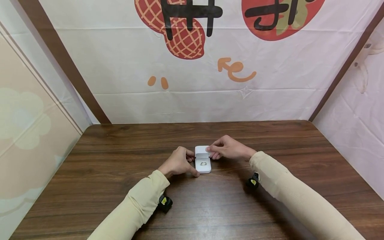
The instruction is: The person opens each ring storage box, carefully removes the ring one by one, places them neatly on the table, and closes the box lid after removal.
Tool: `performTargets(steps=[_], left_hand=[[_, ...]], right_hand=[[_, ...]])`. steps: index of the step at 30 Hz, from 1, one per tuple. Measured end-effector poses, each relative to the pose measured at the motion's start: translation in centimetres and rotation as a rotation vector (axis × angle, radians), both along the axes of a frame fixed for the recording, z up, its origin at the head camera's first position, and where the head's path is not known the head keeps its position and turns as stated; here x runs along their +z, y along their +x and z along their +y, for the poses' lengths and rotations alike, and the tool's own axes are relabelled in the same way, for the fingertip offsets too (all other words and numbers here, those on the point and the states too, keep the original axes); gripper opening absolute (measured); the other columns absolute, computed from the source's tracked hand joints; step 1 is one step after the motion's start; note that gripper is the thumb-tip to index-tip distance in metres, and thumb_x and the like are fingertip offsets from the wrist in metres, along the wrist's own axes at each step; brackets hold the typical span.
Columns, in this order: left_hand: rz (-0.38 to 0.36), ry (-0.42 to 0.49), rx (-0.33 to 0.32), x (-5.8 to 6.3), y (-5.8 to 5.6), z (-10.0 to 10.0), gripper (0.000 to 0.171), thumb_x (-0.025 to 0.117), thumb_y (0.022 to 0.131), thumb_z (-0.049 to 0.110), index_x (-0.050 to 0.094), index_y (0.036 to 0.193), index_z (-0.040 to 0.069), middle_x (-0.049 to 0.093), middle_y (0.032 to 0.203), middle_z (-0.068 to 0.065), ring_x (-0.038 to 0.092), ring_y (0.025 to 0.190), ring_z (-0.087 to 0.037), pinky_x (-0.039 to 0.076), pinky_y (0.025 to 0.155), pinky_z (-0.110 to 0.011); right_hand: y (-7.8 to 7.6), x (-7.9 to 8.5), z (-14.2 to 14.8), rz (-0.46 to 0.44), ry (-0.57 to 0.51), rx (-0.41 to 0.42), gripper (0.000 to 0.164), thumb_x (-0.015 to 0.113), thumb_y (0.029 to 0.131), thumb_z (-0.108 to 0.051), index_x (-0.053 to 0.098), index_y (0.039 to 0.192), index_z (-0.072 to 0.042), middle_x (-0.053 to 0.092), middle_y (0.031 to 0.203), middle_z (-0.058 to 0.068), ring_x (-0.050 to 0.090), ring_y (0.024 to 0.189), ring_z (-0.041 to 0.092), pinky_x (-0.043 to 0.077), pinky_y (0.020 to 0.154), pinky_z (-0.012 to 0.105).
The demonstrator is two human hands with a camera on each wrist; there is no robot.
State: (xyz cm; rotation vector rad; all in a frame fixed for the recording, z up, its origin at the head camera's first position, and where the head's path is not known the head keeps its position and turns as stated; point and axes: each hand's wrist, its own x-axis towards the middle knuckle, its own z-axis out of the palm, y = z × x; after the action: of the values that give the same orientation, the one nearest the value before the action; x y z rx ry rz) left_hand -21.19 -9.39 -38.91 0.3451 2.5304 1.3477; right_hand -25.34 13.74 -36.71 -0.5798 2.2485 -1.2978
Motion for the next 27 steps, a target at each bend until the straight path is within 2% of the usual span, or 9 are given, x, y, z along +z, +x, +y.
performTargets(steps=[4, 9, 15, 21, 27], left_hand=[[-0.005, 0.009, 0.002, 0.0, 0.0, 0.0, 0.053, 0.095, 0.056, -0.003, 0.074, 0.104, -0.004, 0.067, 0.086, -0.004, 0.056, 0.081, -0.014, 0.046, 0.072, -0.025], [-0.001, 0.014, 0.004, 0.0, 0.1, 0.0, 0.052, 0.095, 0.055, -0.004, 0.075, 0.103, -0.005, 0.067, 0.085, -0.004, 0.056, 0.080, -0.014, 0.046, 0.071, -0.025], [0.002, 0.018, 0.011, 0.0, 0.2, 0.0, 0.054, 0.095, 0.054, -0.004, 0.074, 0.104, -0.005, 0.066, 0.085, -0.004, 0.056, 0.081, -0.014, 0.046, 0.071, -0.024], [0.002, 0.016, 0.005, 0.0, 0.2, 0.1, 0.054, 0.095, 0.055, -0.004, 0.074, 0.104, -0.005, 0.066, 0.086, -0.004, 0.056, 0.081, -0.014, 0.046, 0.071, -0.024], [0.002, 0.009, 0.000, 0.0, 0.3, 0.0, 0.053, 0.095, 0.056, -0.003, 0.074, 0.104, -0.005, 0.066, 0.087, -0.005, 0.055, 0.081, -0.015, 0.046, 0.071, -0.025]], right_hand=[[0.6, 0.1, 0.4, 0.038, -0.001, -0.041, 0.037, 0.067, 0.100, -0.027, 0.071, 0.115, 0.006, 0.075, 0.095, 0.013, 0.071, 0.087, 0.022, 0.058, 0.079, 0.036], [1.6, 0.3, 1.1, 0.139, 0.033, -0.090, 0.036, 0.073, 0.095, -0.033, 0.075, 0.112, 0.000, 0.076, 0.094, 0.009, 0.071, 0.086, 0.021, 0.057, 0.078, 0.037], [3.2, 0.5, 1.4, 0.300, 0.063, -0.142, 0.024, 0.081, 0.088, -0.025, 0.079, 0.103, -0.006, 0.075, 0.093, 0.001, 0.068, 0.082, 0.014, 0.054, 0.072, 0.031], [4.5, 0.1, 0.9, 0.320, 0.015, -0.168, 0.011, 0.082, 0.086, -0.014, 0.081, 0.094, -0.007, 0.076, 0.086, 0.000, 0.068, 0.078, 0.014, 0.052, 0.066, 0.027], [5.1, -0.4, -0.1, 0.351, 0.011, -0.176, 0.006, 0.085, 0.083, -0.013, 0.083, 0.088, -0.010, 0.076, 0.085, -0.001, 0.066, 0.080, 0.011, 0.051, 0.065, 0.026]])
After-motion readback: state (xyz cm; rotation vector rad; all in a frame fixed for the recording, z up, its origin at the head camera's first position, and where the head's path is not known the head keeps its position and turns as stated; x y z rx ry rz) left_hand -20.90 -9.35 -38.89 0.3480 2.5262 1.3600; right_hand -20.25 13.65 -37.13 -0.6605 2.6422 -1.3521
